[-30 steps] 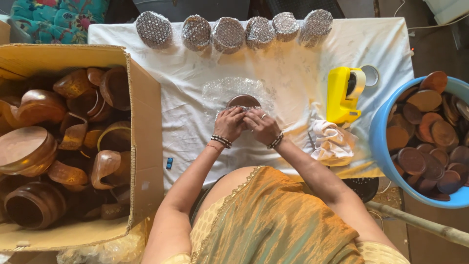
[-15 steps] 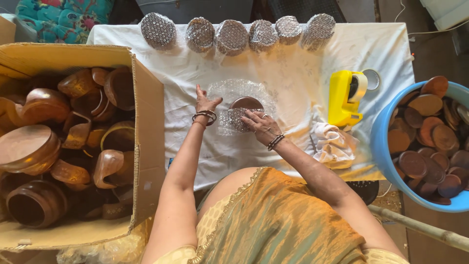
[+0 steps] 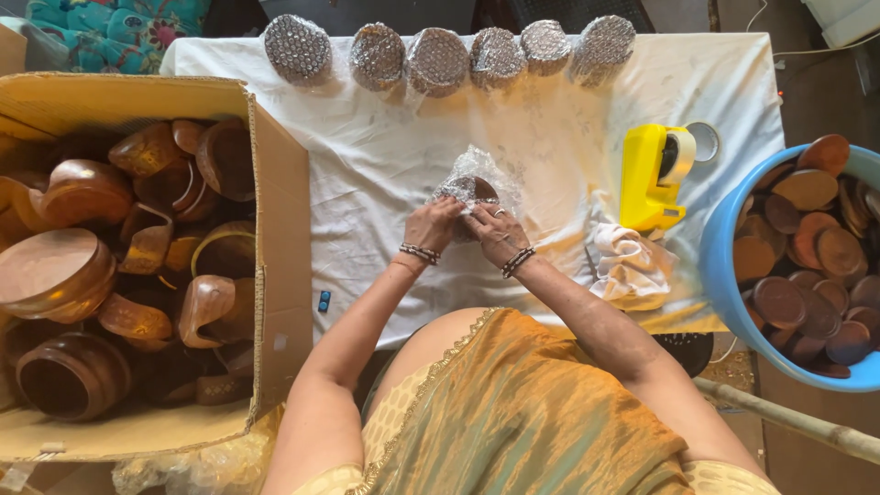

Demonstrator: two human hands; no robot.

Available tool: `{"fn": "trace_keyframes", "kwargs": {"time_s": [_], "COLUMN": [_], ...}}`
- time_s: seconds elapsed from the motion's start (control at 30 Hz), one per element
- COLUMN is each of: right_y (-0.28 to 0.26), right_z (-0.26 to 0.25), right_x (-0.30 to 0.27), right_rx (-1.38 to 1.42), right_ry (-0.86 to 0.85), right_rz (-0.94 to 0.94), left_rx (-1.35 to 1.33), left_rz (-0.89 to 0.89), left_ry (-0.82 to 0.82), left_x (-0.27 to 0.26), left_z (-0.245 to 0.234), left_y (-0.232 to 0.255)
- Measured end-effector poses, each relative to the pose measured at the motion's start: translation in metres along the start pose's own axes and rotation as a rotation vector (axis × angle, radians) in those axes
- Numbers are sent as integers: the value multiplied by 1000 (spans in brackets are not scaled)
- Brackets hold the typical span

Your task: The person wraps wooden bowls in bubble wrap and places them into a cardboard box.

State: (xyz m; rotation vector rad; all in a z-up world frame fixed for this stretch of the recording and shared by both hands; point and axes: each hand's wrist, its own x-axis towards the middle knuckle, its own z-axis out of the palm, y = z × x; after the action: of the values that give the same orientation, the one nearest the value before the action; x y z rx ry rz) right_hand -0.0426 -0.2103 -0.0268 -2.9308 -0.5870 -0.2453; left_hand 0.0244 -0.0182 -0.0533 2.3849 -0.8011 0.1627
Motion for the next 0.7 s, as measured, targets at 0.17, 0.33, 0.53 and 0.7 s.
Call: {"fn": "trace_keyframes", "kwargs": {"time_s": [0.17,0.33,0.53,0.7], "right_y": [-16,-16,-8,-4], "right_z": [-20,-32,-5,-5], "right_x": [4,8,-3,-2], "right_rx": [247,46,-259,34], "right_ry": [-57,199,-27,-25], "right_rz": [258,50,56,81], "left_rx": [146,172,-116,-47], "left_rz": [84,96,23,-245], "left_ry": [-22,-52,-61,51], "left_x": [-9,-11,-32,-47], "left_z": [-19,-27,1,-66], "left_y": [29,37,-11,-5]}}
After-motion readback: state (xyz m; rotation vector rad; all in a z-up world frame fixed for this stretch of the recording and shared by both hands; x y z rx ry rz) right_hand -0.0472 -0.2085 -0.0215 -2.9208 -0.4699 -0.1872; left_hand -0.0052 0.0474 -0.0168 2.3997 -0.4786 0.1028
